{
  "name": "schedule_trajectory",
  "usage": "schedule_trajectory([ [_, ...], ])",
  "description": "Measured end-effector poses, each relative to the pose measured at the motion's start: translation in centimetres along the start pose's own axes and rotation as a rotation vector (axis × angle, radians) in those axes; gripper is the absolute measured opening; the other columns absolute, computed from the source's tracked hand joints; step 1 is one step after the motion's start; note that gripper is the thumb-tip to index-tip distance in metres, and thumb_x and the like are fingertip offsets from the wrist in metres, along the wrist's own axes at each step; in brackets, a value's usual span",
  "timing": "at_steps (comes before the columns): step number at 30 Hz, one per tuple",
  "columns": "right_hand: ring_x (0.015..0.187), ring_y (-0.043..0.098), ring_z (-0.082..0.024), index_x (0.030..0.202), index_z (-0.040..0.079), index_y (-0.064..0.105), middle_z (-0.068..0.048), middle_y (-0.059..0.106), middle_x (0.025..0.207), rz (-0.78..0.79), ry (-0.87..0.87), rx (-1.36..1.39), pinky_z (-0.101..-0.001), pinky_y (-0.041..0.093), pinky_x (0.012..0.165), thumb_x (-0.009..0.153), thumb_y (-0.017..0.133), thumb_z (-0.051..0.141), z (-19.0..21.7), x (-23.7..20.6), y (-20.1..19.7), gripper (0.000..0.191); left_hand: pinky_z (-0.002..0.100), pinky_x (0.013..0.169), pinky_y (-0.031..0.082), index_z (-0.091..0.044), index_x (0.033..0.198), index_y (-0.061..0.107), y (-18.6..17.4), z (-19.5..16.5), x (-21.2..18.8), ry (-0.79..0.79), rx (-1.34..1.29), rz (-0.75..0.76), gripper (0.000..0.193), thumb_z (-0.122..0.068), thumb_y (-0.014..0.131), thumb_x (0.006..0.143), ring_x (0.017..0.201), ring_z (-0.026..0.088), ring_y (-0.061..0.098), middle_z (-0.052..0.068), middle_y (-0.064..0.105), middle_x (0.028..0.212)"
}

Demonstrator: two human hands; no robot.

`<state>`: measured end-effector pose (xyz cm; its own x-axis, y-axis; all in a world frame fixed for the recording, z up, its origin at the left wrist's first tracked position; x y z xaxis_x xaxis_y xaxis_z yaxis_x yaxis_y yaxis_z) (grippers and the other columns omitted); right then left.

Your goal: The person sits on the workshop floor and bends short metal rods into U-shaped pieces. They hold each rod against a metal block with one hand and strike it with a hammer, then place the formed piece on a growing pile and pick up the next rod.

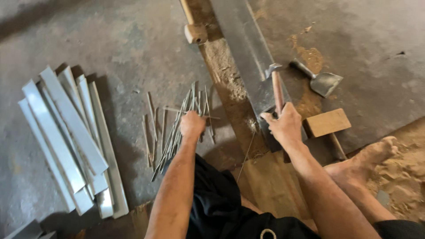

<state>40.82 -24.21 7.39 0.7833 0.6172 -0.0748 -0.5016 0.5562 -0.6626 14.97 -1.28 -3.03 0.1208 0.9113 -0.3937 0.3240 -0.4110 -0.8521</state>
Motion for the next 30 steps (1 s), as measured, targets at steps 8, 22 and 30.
schedule_trajectory([
  [8, 0.073, 0.066, -0.023, 0.107, -0.002, 0.063, -0.013, 0.067, 0.081, -0.133, -0.220, 0.083, -0.0380, 0.051, 0.068, 0.107, 0.058, 0.025, -0.9, -3.6, -6.2, 0.027, 0.045, 0.086, 0.059, -0.002, 0.107, 0.080, -1.6, -2.0, -0.6, 0.238, -0.221, 0.035, 0.037, -0.036, 0.074, 0.093, 0.093, 0.034, 0.076, 0.022, 0.079, 0.099],
  [22, 0.062, 0.062, -0.032, 0.100, 0.004, 0.063, -0.021, 0.061, 0.069, 0.074, 0.097, -0.087, -0.0449, 0.048, 0.061, 0.103, 0.055, 0.032, -8.0, -11.7, -9.0, 0.029, 0.029, 0.058, 0.062, 0.000, 0.093, 0.070, 4.9, -19.0, -4.7, 0.278, -1.112, 0.542, 0.006, -0.004, 0.074, 0.091, 0.066, 0.016, 0.072, 0.008, 0.072, 0.080],
  [30, 0.066, 0.065, -0.037, 0.103, 0.005, 0.060, -0.021, 0.065, 0.072, 0.095, 0.044, -0.153, -0.0483, 0.049, 0.060, 0.101, 0.061, 0.029, -6.8, -11.8, -7.6, 0.025, 0.027, 0.054, 0.058, -0.001, 0.086, 0.074, 5.4, -18.1, -4.7, 0.347, -0.957, 0.403, 0.008, -0.007, 0.078, 0.087, 0.060, 0.011, 0.071, 0.006, 0.074, 0.074],
])
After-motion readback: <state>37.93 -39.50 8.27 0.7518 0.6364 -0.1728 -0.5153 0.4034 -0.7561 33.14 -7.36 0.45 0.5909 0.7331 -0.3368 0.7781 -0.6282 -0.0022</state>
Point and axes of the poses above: each hand's wrist, its own x-axis towards the middle knuckle, its own y-axis out of the palm, z = x × y, the point moved 7 cm from there along x, towards the middle knuckle
